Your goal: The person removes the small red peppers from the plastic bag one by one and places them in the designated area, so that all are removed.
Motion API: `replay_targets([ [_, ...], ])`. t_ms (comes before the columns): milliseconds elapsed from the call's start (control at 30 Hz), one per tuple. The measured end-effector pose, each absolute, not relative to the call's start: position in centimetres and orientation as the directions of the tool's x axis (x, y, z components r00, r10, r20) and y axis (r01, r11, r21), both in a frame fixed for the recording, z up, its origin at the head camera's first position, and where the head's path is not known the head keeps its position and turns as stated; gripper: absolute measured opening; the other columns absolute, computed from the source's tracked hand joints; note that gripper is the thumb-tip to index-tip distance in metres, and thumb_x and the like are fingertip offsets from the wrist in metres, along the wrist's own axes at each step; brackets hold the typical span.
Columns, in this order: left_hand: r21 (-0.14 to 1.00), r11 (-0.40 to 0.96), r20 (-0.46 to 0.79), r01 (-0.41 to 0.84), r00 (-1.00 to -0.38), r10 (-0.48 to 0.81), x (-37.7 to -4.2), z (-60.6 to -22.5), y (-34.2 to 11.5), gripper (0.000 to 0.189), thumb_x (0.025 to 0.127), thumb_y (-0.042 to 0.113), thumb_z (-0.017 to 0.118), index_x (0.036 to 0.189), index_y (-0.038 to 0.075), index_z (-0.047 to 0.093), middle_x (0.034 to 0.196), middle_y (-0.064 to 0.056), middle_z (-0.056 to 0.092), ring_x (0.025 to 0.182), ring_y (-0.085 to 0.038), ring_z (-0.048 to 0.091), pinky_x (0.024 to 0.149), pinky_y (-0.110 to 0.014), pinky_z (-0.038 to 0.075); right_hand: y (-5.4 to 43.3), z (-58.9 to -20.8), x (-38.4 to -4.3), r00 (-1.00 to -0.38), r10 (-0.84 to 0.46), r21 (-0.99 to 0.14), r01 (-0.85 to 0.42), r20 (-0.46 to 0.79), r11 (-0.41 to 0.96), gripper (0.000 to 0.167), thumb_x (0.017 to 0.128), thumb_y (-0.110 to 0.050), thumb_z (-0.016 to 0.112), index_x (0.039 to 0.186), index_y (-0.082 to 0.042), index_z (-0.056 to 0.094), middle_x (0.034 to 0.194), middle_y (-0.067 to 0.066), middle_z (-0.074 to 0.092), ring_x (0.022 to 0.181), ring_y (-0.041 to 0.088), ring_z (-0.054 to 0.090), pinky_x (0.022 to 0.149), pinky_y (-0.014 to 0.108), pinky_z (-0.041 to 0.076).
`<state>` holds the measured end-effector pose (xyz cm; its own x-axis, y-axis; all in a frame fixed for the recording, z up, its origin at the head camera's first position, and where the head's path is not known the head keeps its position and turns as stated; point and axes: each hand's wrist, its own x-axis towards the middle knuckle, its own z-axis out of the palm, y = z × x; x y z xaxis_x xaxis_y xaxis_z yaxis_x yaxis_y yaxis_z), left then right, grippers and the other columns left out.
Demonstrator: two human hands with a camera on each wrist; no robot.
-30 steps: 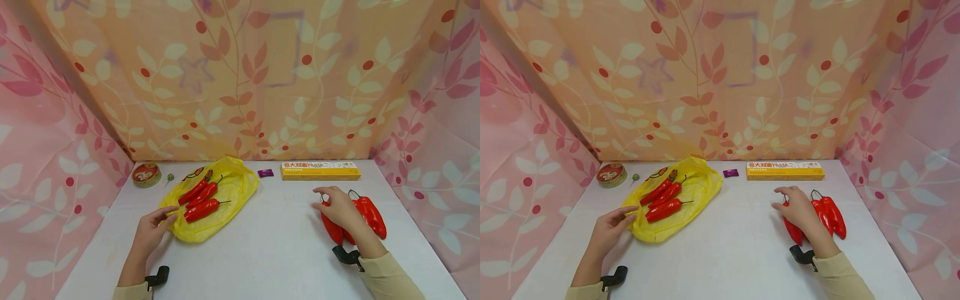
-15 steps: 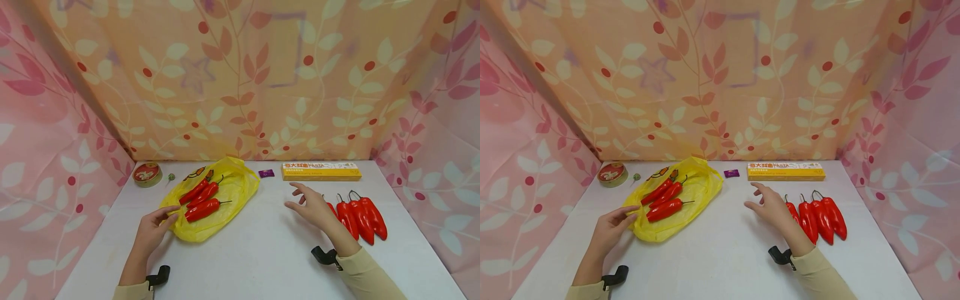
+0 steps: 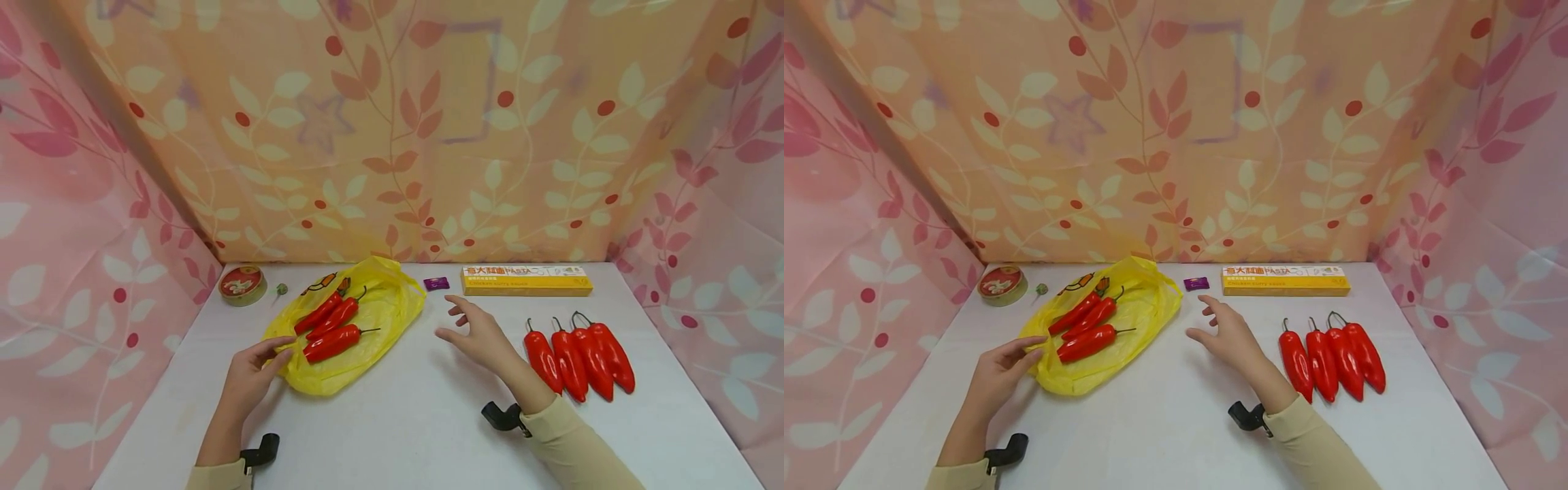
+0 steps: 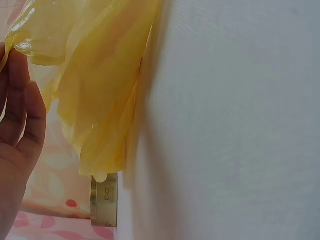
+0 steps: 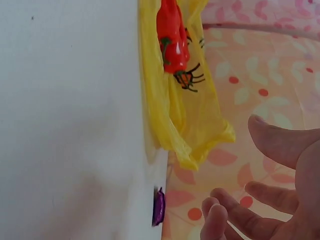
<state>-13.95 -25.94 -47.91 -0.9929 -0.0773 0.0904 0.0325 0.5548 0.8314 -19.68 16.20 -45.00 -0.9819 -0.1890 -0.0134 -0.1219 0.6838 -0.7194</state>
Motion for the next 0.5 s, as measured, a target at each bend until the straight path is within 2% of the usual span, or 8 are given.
replay_targets([
  [500, 0.827, 0.561, 0.088, 0.028, -0.993, -0.081, -14.0, -47.9, -26.0, 0.029, 0.099, 0.033, 0.066, 0.122, 0.018, 0.073, 0.122, -0.004, 0.07, 0.103, -0.016, 0.055, 0.089, -0.006, 0.042, 11.1, -45.5, -20.3, -0.962, -0.274, -0.803, -0.172, 0.012, 0.571, 0.069, 0.089, -0.034, 0.079, 0.149, -0.018, 0.048, 0.13, 0.011, 0.066, 0.11, 0.025, 0.064, 0.087, 0.04, 0.058],
])
